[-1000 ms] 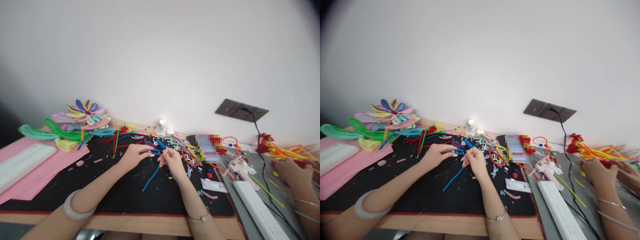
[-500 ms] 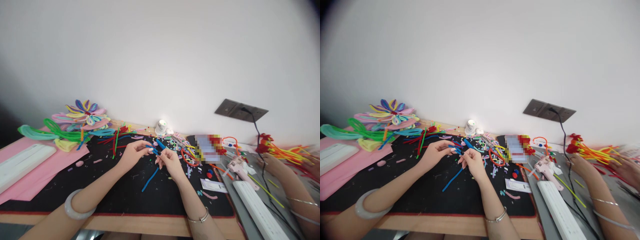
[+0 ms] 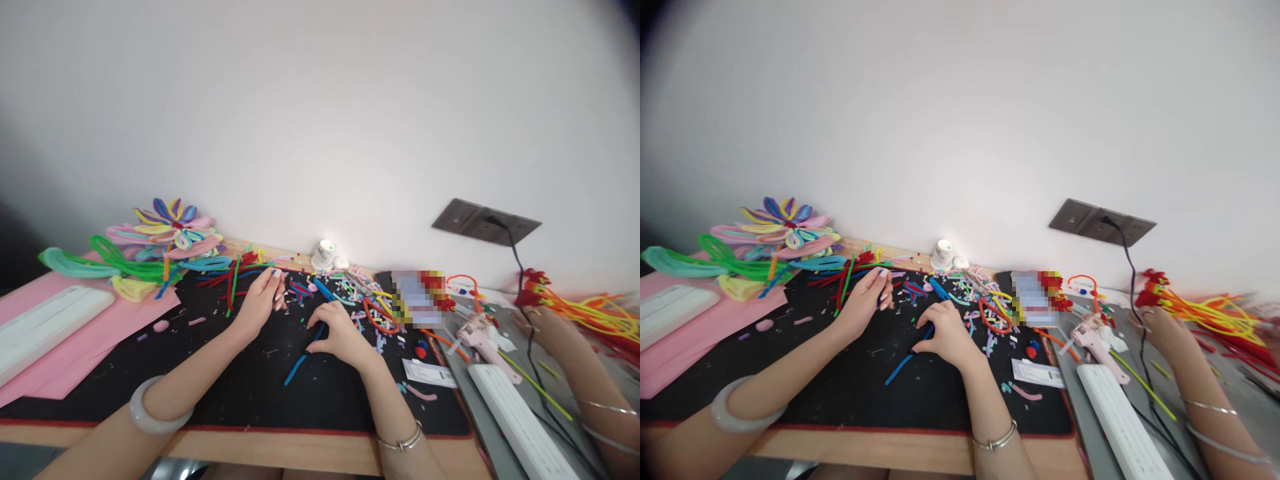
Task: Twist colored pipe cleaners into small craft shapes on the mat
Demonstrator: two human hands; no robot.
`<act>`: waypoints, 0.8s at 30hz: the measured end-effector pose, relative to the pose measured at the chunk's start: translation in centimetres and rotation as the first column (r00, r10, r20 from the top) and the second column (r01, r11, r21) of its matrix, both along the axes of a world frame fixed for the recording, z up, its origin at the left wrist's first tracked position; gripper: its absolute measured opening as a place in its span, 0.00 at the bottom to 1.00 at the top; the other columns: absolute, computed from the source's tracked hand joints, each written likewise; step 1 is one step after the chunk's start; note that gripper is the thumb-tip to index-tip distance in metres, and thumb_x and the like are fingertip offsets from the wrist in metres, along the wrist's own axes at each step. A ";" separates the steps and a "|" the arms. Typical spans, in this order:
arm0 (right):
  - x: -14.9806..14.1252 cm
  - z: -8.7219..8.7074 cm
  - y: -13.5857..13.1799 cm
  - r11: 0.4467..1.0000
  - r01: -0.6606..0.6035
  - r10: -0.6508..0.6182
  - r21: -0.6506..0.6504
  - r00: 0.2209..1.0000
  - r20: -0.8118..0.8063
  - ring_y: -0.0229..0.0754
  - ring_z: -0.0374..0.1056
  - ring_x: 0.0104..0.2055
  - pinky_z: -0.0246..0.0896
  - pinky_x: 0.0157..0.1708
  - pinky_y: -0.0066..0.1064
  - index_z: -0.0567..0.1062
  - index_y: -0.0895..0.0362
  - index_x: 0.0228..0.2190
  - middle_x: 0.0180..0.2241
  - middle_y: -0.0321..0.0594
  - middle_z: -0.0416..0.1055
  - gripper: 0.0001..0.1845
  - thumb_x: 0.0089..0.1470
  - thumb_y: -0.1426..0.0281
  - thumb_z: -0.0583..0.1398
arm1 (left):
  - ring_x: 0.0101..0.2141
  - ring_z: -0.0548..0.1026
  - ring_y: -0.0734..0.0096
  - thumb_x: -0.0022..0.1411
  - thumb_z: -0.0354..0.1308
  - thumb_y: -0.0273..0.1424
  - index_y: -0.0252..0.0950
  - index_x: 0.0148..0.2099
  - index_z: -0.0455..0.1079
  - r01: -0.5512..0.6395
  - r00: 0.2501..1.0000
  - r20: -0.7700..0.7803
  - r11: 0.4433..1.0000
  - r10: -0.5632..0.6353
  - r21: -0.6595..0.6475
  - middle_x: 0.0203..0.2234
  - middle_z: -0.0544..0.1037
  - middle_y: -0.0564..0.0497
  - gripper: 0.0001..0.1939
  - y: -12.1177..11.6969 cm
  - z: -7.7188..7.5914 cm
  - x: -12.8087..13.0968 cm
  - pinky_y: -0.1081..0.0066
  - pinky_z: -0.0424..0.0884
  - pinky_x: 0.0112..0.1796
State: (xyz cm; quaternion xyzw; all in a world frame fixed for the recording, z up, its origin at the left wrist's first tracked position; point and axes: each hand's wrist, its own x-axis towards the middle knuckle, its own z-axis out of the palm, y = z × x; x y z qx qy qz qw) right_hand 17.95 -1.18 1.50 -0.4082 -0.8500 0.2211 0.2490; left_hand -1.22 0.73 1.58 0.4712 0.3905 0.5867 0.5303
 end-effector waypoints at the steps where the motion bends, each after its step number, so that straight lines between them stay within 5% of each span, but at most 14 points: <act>1: 0.0 -0.1 0.0 1.000 -0.006 0.007 -0.008 0.999 0.051 0.43 0.60 0.39 0.52 0.39 0.32 0.72 0.55 0.27 0.30 0.35 0.69 0.17 0.32 0.67 0.70 | 0.15 0.55 0.84 0.60 0.49 0.41 0.36 0.31 0.59 0.006 1.000 0.009 0.999 -0.005 -0.032 0.17 0.56 0.61 0.13 0.1 -0.1 0.0 0.81 0.58 0.17; 5: -0.1 -0.3 -0.2 0.998 0.042 -0.031 -0.054 0.981 0.190 0.41 0.60 0.37 0.46 0.36 0.32 0.71 0.55 0.25 0.27 0.33 0.68 0.11 0.40 0.68 0.67 | 0.15 0.50 0.85 0.57 0.52 0.40 0.36 0.34 0.61 0.032 0.999 0.043 0.990 -0.027 -0.138 0.19 0.53 0.61 0.12 0.3 -0.5 0.0 0.83 0.47 0.15; 11: 0.3 0.4 -0.5 0.994 0.040 -0.016 -0.106 0.975 0.220 0.40 0.61 0.35 0.43 0.35 0.32 0.71 0.55 0.28 0.27 0.31 0.69 0.17 0.35 0.64 0.69 | 0.18 0.53 0.83 0.56 0.52 0.37 0.34 0.41 0.64 0.038 0.999 0.011 0.990 -0.037 -0.136 0.22 0.58 0.58 0.13 0.6 -0.7 -0.2 0.82 0.49 0.16; 15: 0.3 0.4 -0.6 0.987 -0.042 0.073 -0.153 0.977 0.202 0.39 0.63 0.33 0.44 0.37 0.32 0.72 0.56 0.23 0.24 0.31 0.69 0.07 0.40 0.72 0.66 | 0.17 0.53 0.83 0.56 0.51 0.37 0.36 0.41 0.64 0.047 0.999 0.006 0.988 -0.047 -0.149 0.21 0.58 0.58 0.12 0.6 -0.7 -0.2 0.82 0.49 0.16; 24: -0.2 0.5 -0.5 0.979 0.069 -0.098 -0.192 0.984 -0.148 0.37 0.63 0.27 0.54 0.28 0.27 0.68 0.56 0.26 0.24 0.33 0.69 0.04 0.50 0.75 0.55 | 0.14 0.49 0.85 0.57 0.49 0.36 0.37 0.42 0.62 0.045 0.997 -0.057 0.976 -0.058 -0.211 0.21 0.56 0.60 0.12 0.4 -0.7 0.0 0.84 0.46 0.15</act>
